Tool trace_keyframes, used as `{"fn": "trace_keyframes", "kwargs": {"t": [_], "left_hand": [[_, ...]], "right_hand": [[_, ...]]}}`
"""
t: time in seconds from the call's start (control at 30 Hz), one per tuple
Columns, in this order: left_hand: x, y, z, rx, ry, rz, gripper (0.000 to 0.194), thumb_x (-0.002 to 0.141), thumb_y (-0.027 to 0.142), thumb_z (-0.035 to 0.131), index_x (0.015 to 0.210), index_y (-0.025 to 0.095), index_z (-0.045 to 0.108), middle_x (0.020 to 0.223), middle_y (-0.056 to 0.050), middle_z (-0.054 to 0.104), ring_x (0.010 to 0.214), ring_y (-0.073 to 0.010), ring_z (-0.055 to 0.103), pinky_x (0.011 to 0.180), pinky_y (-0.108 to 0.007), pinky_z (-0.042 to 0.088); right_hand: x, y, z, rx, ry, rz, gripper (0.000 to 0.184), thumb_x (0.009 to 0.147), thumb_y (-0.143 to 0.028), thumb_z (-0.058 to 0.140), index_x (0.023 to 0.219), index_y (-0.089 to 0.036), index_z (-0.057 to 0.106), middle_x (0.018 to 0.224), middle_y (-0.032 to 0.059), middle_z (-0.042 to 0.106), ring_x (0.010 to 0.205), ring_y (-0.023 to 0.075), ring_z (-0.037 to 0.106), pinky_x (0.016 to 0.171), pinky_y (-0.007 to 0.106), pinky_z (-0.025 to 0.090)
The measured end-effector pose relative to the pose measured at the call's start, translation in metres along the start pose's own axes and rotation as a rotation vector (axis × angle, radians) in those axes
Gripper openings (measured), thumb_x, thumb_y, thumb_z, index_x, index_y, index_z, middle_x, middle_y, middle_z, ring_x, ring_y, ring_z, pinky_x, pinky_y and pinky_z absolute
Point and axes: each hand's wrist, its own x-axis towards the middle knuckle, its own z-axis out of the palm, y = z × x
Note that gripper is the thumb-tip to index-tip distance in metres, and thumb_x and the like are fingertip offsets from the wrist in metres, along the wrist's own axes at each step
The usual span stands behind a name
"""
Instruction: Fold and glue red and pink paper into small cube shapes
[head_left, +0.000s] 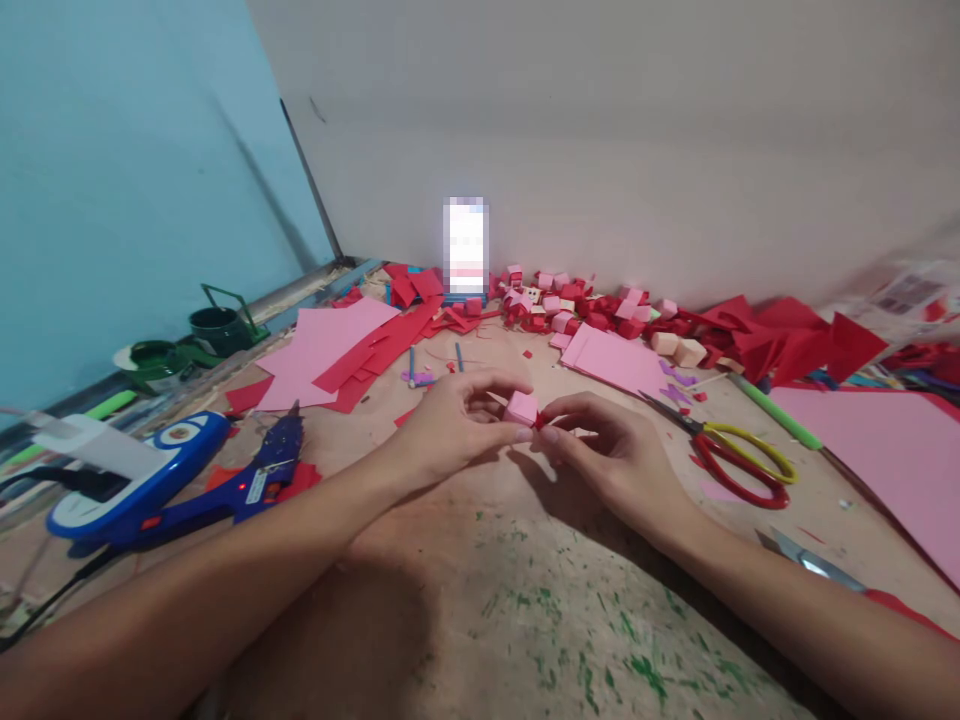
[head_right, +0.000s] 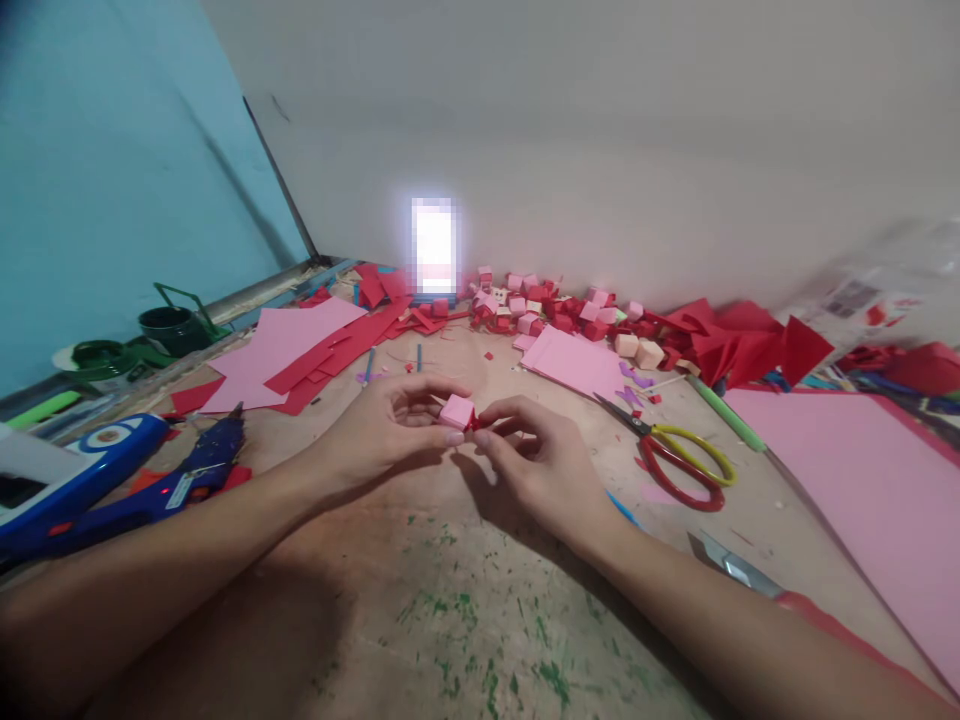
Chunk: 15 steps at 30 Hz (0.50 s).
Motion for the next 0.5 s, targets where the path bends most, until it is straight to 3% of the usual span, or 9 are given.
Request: {"fn": "trace_keyframes", "kwargs": {"t": [0.23,0.5], "left_hand": [[-0.001,0.003,-0.003,0.119,0.034,0.115,0.035,0.080,0.023,0.080,0.115,0.018,0.075,0.112,-0.008,0.076,0.098,-0.0203,0.070,0.090,-0.036,0.056],[-0.003,0.004,-0.002,0.076,0.005,0.040,0.037,0.079,0.022,0.078,0.116,0.019,0.073,0.097,-0.006,0.074,0.088,-0.0192,0.068,0.069,-0.029,0.056]], "right_hand": [[0.001,0.006,-0.001,0.004,0.066,-0.047,0.020,0.090,-0.038,0.069,0.092,-0.020,0.076,0.091,0.0063,0.079,0.073,0.0190,0.073,0.066,0.031,0.058],[0.002,0.010,-0.001,-0.011,0.132,-0.018,0.020,0.090,-0.038,0.067,0.091,-0.020,0.076,0.087,0.0061,0.079,0.070,0.0191,0.072,0.064,0.032,0.057]]}}
